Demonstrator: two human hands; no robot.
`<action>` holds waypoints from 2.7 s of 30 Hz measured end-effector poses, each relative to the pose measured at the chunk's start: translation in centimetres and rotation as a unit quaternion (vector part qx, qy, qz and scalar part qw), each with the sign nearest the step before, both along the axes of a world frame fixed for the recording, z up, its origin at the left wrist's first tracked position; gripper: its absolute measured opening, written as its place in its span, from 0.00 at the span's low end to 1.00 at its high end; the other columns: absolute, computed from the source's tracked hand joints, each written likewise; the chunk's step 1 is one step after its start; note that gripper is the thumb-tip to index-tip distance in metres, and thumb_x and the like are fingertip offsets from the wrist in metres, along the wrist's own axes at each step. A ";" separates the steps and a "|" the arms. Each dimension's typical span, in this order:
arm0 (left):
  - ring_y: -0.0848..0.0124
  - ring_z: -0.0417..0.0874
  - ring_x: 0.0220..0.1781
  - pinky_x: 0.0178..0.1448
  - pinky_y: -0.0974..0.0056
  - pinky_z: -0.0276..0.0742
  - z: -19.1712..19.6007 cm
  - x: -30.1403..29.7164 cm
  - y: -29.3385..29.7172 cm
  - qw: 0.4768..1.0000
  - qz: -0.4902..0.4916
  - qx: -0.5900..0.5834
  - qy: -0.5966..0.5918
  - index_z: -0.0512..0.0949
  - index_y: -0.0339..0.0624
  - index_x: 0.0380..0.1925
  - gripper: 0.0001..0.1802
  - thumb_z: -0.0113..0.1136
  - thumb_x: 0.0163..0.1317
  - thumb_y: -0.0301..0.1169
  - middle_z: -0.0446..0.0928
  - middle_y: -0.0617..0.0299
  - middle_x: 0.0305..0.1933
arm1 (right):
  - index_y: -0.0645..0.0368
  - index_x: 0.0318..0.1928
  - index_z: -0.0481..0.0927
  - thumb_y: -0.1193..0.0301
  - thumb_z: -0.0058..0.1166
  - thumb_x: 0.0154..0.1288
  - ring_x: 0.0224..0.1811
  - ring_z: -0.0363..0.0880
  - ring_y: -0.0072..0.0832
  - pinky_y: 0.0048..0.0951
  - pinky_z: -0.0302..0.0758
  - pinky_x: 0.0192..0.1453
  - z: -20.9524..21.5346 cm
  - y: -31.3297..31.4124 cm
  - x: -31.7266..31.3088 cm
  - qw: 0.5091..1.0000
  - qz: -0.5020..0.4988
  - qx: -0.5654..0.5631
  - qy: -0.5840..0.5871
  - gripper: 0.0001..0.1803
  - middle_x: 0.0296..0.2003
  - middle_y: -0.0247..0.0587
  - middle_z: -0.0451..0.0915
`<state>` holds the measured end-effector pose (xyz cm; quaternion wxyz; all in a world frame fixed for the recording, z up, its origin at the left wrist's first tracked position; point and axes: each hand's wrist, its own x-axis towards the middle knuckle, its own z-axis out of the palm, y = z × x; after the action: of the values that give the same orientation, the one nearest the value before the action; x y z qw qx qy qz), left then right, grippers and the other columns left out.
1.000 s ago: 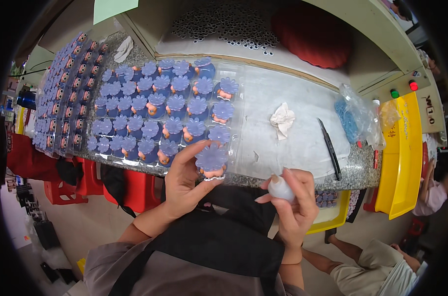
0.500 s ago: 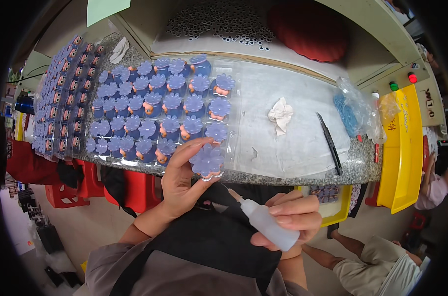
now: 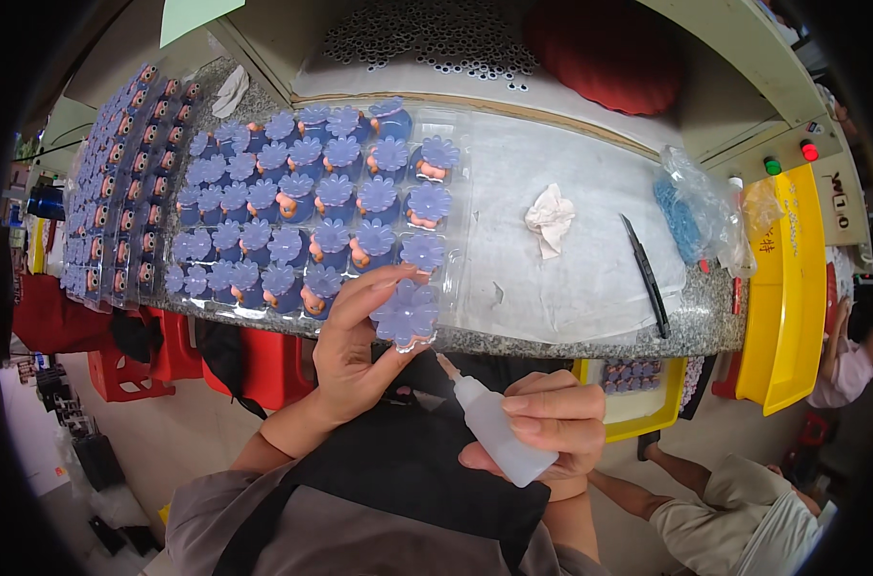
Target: The recorder is applying glue to small character figurines and assembling them at a workstation.
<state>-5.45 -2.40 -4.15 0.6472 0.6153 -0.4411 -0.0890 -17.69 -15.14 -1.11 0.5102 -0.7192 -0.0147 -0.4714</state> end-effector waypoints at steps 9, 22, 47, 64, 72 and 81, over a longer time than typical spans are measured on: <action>0.56 0.68 0.55 0.56 0.58 0.66 0.0 -0.1 0.0 1.000 0.003 -0.006 0.009 0.62 0.41 0.53 0.33 0.57 0.44 0.12 0.61 0.47 0.56 | 0.57 0.34 0.65 0.59 0.66 0.44 0.20 0.64 0.20 0.17 0.65 0.20 0.1 0.1 -0.1 1.000 0.018 0.007 -0.012 0.25 0.29 0.36 0.67; 0.57 0.68 0.55 0.56 0.58 0.66 0.1 0.0 -0.1 1.000 0.008 -0.003 -0.011 0.62 0.41 0.53 0.34 0.58 0.43 0.12 0.63 0.47 0.55 | 0.57 0.36 0.67 0.67 0.69 0.40 0.22 0.65 0.22 0.19 0.69 0.23 0.4 -0.2 0.1 0.995 0.104 0.005 -0.010 0.25 0.31 0.38 0.68; 0.68 0.61 0.61 0.55 0.66 0.70 1.1 -0.6 -0.5 0.952 -0.107 -0.040 0.284 0.57 0.39 0.58 0.34 0.55 0.49 0.15 0.54 0.56 0.61 | 0.62 0.50 0.68 0.84 0.57 0.43 0.31 0.73 0.20 0.18 0.68 0.33 -0.4 -0.8 2.9 0.942 0.149 0.181 0.239 0.29 0.50 0.46 0.66; 0.66 0.63 0.60 0.55 0.66 0.70 1.5 0.0 -0.1 0.950 -0.109 0.017 0.292 0.59 0.36 0.55 0.32 0.58 0.48 0.15 0.51 0.51 0.63 | 0.64 0.44 0.73 0.84 0.54 0.43 0.36 0.73 0.18 0.17 0.69 0.35 -1.8 0.1 2.4 0.919 0.135 0.260 0.262 0.22 0.48 0.48 0.72; 0.58 0.75 0.49 0.51 0.61 0.73 2.0 0.5 0.8 0.998 0.019 0.049 0.027 0.73 0.34 0.29 0.09 0.62 0.46 0.21 0.69 0.43 0.49 | 0.68 0.46 0.67 0.73 0.58 0.50 0.30 0.74 0.23 0.18 0.71 0.19 -2.1 0.1 2.7 0.933 0.118 0.265 0.212 0.23 0.42 0.50 0.72; 0.59 0.76 0.47 0.49 0.62 0.75 1.6 0.3 0.7 0.999 0.028 0.015 -0.006 0.74 0.34 0.28 0.08 0.61 0.46 0.19 0.70 0.43 0.47 | 0.68 0.45 0.67 0.74 0.58 0.49 0.32 0.75 0.24 0.18 0.71 0.20 -1.9 0.2 2.6 0.937 0.111 0.251 0.219 0.22 0.41 0.49 0.72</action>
<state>-5.17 -1.70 -2.50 0.6371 0.6377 -0.4266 -0.0738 -15.08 -14.93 -3.03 0.7135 -0.6471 0.1364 -0.2315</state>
